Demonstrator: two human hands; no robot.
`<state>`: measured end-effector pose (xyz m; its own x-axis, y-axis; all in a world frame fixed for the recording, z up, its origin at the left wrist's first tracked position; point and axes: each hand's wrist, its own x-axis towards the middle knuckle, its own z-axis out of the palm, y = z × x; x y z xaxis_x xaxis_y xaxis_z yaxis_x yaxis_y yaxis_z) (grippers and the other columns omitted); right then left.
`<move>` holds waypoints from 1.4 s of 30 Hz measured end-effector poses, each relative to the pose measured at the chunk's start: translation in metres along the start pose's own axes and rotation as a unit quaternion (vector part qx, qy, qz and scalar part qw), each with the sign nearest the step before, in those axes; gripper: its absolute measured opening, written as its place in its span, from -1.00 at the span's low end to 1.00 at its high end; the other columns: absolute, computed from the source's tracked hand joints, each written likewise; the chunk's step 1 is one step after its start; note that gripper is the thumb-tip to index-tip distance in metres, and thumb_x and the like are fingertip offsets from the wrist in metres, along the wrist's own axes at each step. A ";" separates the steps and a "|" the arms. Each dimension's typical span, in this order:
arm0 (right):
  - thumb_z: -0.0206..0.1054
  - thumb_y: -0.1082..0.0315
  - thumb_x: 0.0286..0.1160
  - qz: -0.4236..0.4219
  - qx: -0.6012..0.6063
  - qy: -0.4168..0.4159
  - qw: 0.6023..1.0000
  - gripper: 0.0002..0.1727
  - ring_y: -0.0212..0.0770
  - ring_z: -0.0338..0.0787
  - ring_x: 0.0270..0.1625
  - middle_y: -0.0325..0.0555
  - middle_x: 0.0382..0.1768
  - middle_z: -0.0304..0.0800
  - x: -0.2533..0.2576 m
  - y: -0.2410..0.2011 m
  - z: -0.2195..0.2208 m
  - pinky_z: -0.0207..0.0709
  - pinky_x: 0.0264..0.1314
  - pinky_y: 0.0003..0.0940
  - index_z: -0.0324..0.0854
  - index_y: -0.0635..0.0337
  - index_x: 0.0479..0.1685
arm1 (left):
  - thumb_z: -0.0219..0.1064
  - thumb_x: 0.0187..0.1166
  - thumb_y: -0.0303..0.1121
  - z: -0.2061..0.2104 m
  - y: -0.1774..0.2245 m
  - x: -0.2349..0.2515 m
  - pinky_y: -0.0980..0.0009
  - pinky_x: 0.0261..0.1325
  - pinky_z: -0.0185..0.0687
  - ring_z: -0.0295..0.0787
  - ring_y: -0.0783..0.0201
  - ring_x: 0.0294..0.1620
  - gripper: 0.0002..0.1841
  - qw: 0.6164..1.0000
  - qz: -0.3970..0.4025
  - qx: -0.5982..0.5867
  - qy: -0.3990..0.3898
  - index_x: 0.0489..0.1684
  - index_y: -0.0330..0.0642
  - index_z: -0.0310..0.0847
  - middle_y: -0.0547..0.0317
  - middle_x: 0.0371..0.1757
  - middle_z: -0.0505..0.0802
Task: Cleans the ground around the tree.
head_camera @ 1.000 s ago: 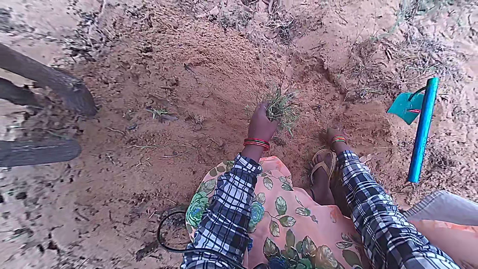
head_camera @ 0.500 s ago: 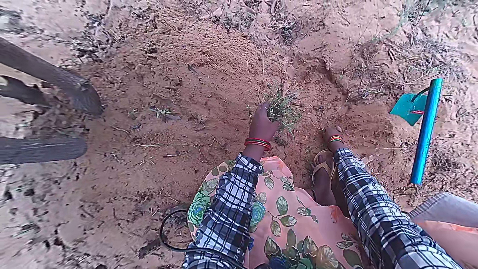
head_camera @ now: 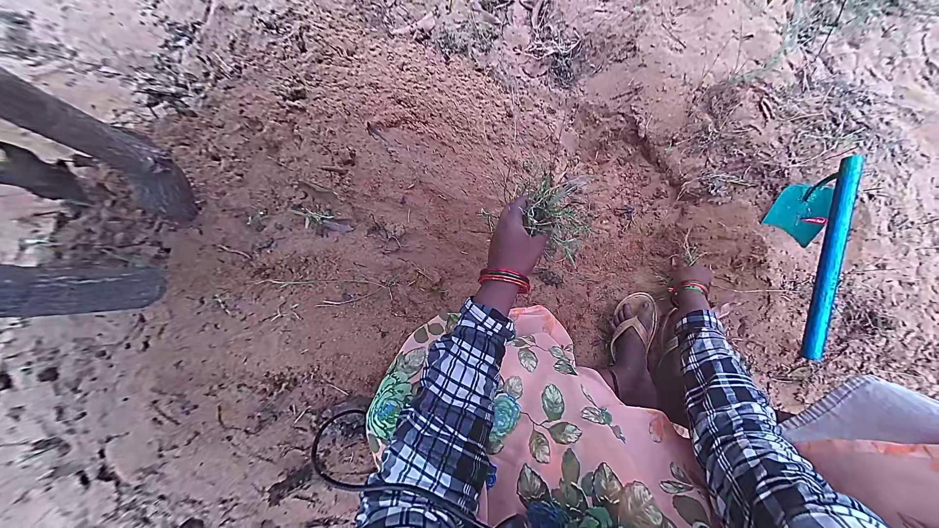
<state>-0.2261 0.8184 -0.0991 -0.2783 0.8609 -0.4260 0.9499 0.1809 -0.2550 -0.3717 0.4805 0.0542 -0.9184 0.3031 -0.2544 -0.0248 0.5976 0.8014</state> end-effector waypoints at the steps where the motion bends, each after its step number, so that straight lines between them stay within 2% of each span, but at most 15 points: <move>1: 0.28 0.12 0.74 -0.010 -0.021 0.017 1.000 -0.34 0.47 0.28 0.76 0.64 0.71 0.16 0.000 0.004 0.003 0.28 0.73 0.21 0.42 0.54 0.57 | 0.56 0.45 -0.39 0.000 0.000 0.000 -0.15 0.57 0.46 0.60 -0.15 0.53 -0.28 1.000 -0.002 0.000 0.000 0.66 -0.27 0.38 -0.27 0.55 0.62; 2: 0.35 0.14 0.68 -0.027 -0.034 0.029 0.999 -0.32 0.50 0.29 0.73 0.62 0.74 0.09 -0.001 0.007 0.007 0.34 0.68 0.24 0.39 0.44 0.64 | 0.56 0.45 -0.39 0.000 0.000 0.000 -0.14 0.57 0.46 0.61 -0.14 0.53 -0.28 1.000 -0.002 0.003 0.000 0.66 -0.27 0.39 -0.26 0.55 0.62; 4: 0.46 0.09 0.60 -0.084 -0.088 0.005 0.993 -0.22 0.56 0.44 0.61 0.63 0.68 0.21 -0.001 0.009 0.015 0.41 0.55 0.39 0.35 0.38 0.69 | 0.57 0.44 -0.40 0.001 0.000 0.001 -0.13 0.58 0.45 0.60 -0.13 0.54 -0.29 1.000 0.002 0.005 -0.002 0.65 -0.27 0.39 -0.26 0.57 0.60; 7: 0.46 0.10 0.57 -0.142 -0.135 -0.067 0.978 -0.40 0.43 0.66 0.47 0.47 0.37 0.68 -0.009 -0.005 0.018 0.43 0.50 0.43 0.59 0.40 0.42 | 0.58 0.43 -0.39 0.005 -0.001 0.003 -0.12 0.58 0.46 0.62 -0.13 0.53 -0.29 1.000 0.012 0.007 -0.001 0.63 -0.28 0.41 -0.27 0.53 0.64; 10: 0.44 0.20 0.58 -0.214 -0.050 -0.083 0.972 -0.49 0.55 0.72 0.27 0.56 0.15 0.73 -0.031 -0.024 0.024 0.48 0.27 0.56 0.59 0.48 0.31 | 0.57 0.44 -0.39 0.003 -0.001 0.002 -0.12 0.60 0.44 0.59 -0.13 0.56 -0.29 1.000 0.005 0.010 -0.002 0.65 -0.28 0.40 -0.26 0.56 0.62; 14: 0.45 0.34 0.57 -0.329 -0.073 -0.148 0.930 -0.47 0.61 0.70 0.25 0.59 0.18 0.71 -0.051 -0.050 0.046 0.48 0.22 0.62 0.53 0.39 0.47 | 0.58 0.44 -0.38 0.001 0.000 0.002 -0.10 0.60 0.45 0.60 -0.13 0.55 -0.27 1.000 0.002 0.002 0.001 0.66 -0.27 0.38 -0.27 0.56 0.62; 17: 0.48 0.11 0.56 -0.328 -0.200 -0.203 0.901 -0.47 0.49 0.77 0.23 0.47 0.12 0.79 -0.060 -0.061 0.081 0.54 0.22 0.54 0.65 0.34 0.34 | 0.57 0.42 -0.43 0.002 -0.003 0.004 -0.09 0.58 0.48 0.62 -0.11 0.52 -0.29 1.000 0.017 -0.009 0.001 0.64 -0.29 0.40 -0.26 0.53 0.63; 20: 0.37 0.11 0.66 -0.305 -0.291 -0.255 0.870 -0.50 0.40 0.69 0.44 0.37 0.32 0.74 -0.072 -0.072 0.093 0.47 0.42 0.47 0.64 0.24 0.43 | 0.56 0.42 -0.45 -0.004 -0.002 0.003 -0.11 0.57 0.49 0.61 -0.13 0.52 -0.28 1.000 0.012 -0.018 0.005 0.65 -0.28 0.39 -0.26 0.53 0.63; 25: 0.37 0.05 0.65 -0.246 -0.126 -0.169 0.946 -0.48 0.42 0.78 0.25 0.44 0.11 0.80 -0.065 -0.060 0.063 0.51 0.33 0.46 0.69 0.40 0.23 | 0.57 0.41 -0.43 -0.024 -0.007 0.007 -0.05 0.60 0.46 0.62 -0.08 0.52 -0.27 0.996 0.004 -0.054 0.070 0.65 -0.30 0.37 -0.26 0.50 0.66; 29: 0.33 0.07 0.70 -0.181 -0.021 -0.089 0.979 -0.46 0.42 0.77 0.24 0.50 0.08 0.78 -0.060 -0.056 0.029 0.48 0.36 0.41 0.67 0.52 0.16 | 0.57 0.42 -0.40 -0.028 -0.004 0.007 -0.02 0.64 0.42 0.61 -0.02 0.55 -0.25 0.993 -0.001 -0.074 0.095 0.67 -0.32 0.35 -0.23 0.51 0.67; 32: 0.36 -0.01 0.66 -0.156 0.074 -0.066 0.983 -0.43 0.37 0.78 0.10 0.44 -0.03 0.79 -0.060 -0.064 0.021 0.51 0.22 0.40 0.66 0.48 0.12 | 0.58 0.40 -0.44 -0.020 -0.002 0.004 0.00 0.65 0.41 0.59 -0.04 0.57 -0.24 0.994 0.000 -0.073 0.076 0.67 -0.35 0.35 -0.25 0.53 0.64; 34: 0.38 -0.03 0.65 -0.180 0.144 -0.075 0.970 -0.43 0.25 0.76 -0.07 0.35 -0.14 0.75 -0.074 -0.078 0.018 0.54 0.06 0.31 0.62 0.45 0.11 | 0.57 0.41 -0.45 -0.014 0.000 0.002 -0.03 0.66 0.41 0.57 -0.07 0.58 -0.23 0.997 -0.004 -0.058 0.051 0.69 -0.35 0.33 -0.27 0.55 0.63; 37: 0.38 -0.06 0.65 -0.236 0.260 -0.143 0.925 -0.41 0.04 0.76 -0.11 0.19 -0.11 0.76 -0.110 -0.103 0.010 0.61 0.05 0.14 0.57 0.36 0.24 | 0.57 0.41 -0.43 -0.004 0.001 0.002 -0.13 0.62 0.43 0.60 -0.12 0.55 -0.25 0.998 -0.020 -0.054 0.014 0.67 -0.29 0.35 -0.28 0.50 0.66; 39: 0.38 -0.10 0.62 -0.281 0.325 -0.221 0.876 -0.45 -0.31 0.73 -0.25 -0.12 -0.21 0.75 -0.140 -0.115 0.007 0.67 -0.10 -0.23 0.55 0.24 0.22 | 0.55 0.48 -0.37 0.002 -0.001 0.003 -0.15 0.61 0.44 0.62 -0.14 0.54 -0.26 0.997 -0.041 -0.058 -0.012 0.70 -0.27 0.34 -0.28 0.48 0.69; 42: 0.50 0.23 0.50 -0.356 0.326 -0.328 0.812 -0.43 -0.41 0.80 -0.07 -0.10 -0.02 0.78 -0.178 -0.129 0.010 0.73 0.08 -0.37 0.44 0.31 0.41 | 0.38 0.70 -0.08 0.004 0.005 -0.001 -0.21 0.53 0.42 0.64 -0.22 0.45 -0.33 0.989 -0.107 -0.070 -0.070 0.61 -0.41 0.35 -0.39 0.36 0.71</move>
<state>-0.3002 0.6371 0.0011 -0.9427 0.1722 -0.2856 0.2976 0.0473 -0.9535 -0.3692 0.4863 0.0557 -0.8224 0.2875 -0.4910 -0.2760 0.5529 0.7862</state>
